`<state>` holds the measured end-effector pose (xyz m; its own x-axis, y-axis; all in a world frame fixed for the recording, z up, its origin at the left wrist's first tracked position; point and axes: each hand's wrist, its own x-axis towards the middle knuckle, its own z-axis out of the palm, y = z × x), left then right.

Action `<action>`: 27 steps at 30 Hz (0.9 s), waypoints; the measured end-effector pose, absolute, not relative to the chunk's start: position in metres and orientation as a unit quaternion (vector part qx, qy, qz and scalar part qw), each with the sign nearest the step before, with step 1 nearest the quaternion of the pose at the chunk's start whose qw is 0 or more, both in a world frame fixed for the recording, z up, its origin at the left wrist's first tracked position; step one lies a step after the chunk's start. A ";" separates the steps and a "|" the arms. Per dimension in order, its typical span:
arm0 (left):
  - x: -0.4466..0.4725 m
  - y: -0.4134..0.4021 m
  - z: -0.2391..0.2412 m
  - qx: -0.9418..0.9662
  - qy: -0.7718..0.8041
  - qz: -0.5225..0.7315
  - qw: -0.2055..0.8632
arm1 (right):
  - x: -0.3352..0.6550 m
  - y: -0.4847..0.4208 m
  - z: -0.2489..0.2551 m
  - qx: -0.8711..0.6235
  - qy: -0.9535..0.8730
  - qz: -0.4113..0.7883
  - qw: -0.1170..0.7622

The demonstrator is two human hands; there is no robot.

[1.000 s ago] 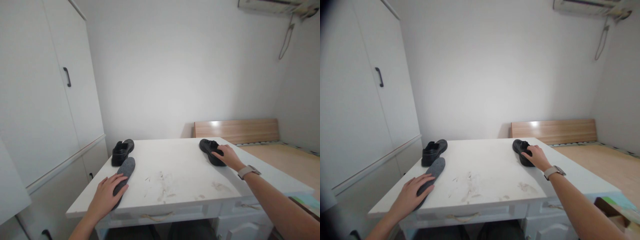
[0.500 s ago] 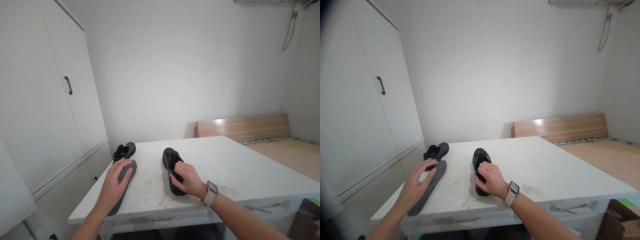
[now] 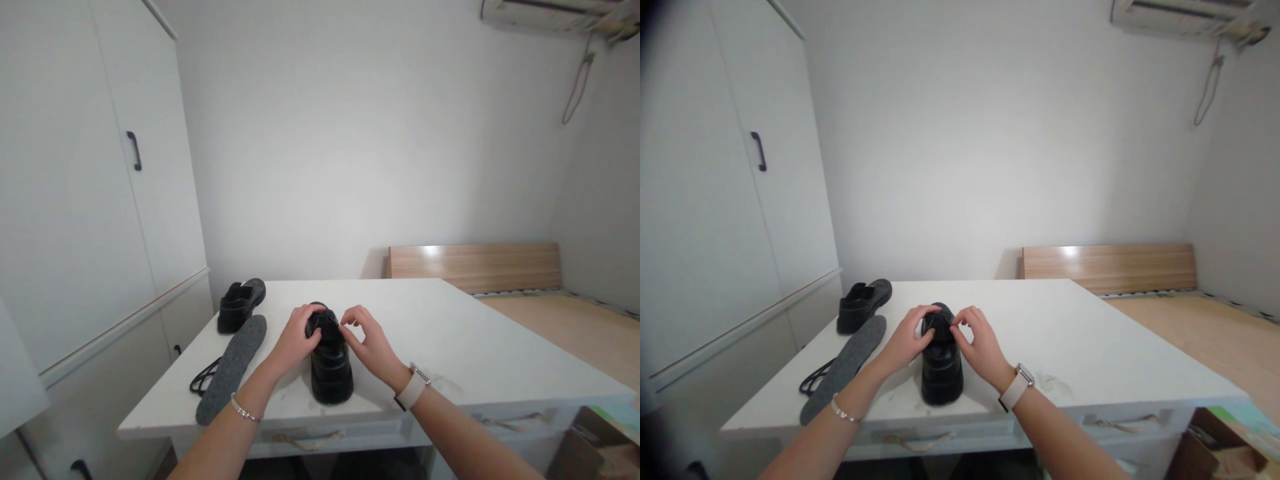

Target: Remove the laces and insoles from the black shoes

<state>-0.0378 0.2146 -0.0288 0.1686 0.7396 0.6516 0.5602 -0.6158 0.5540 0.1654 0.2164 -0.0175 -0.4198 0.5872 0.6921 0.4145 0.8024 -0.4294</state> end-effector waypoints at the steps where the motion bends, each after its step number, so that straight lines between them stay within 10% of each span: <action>1: -0.038 0.216 -0.032 0.752 0.428 0.493 0.093 | 0.165 0.222 -0.017 -0.325 -0.836 0.092 0.432; 16: -0.038 0.214 -0.049 0.706 0.401 0.579 0.079 | 0.122 0.226 0.025 -0.378 -0.904 -0.125 0.153; 27: -0.043 0.215 -0.055 0.700 0.393 0.585 0.114 | 0.131 0.210 0.030 -0.387 -0.887 -0.152 0.202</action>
<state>-0.0427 0.2153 -0.0546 0.0056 0.6838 0.7297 0.4178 -0.6645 0.6195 0.1310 0.2096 0.0303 -0.6184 0.6258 0.4752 0.7484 0.6535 0.1133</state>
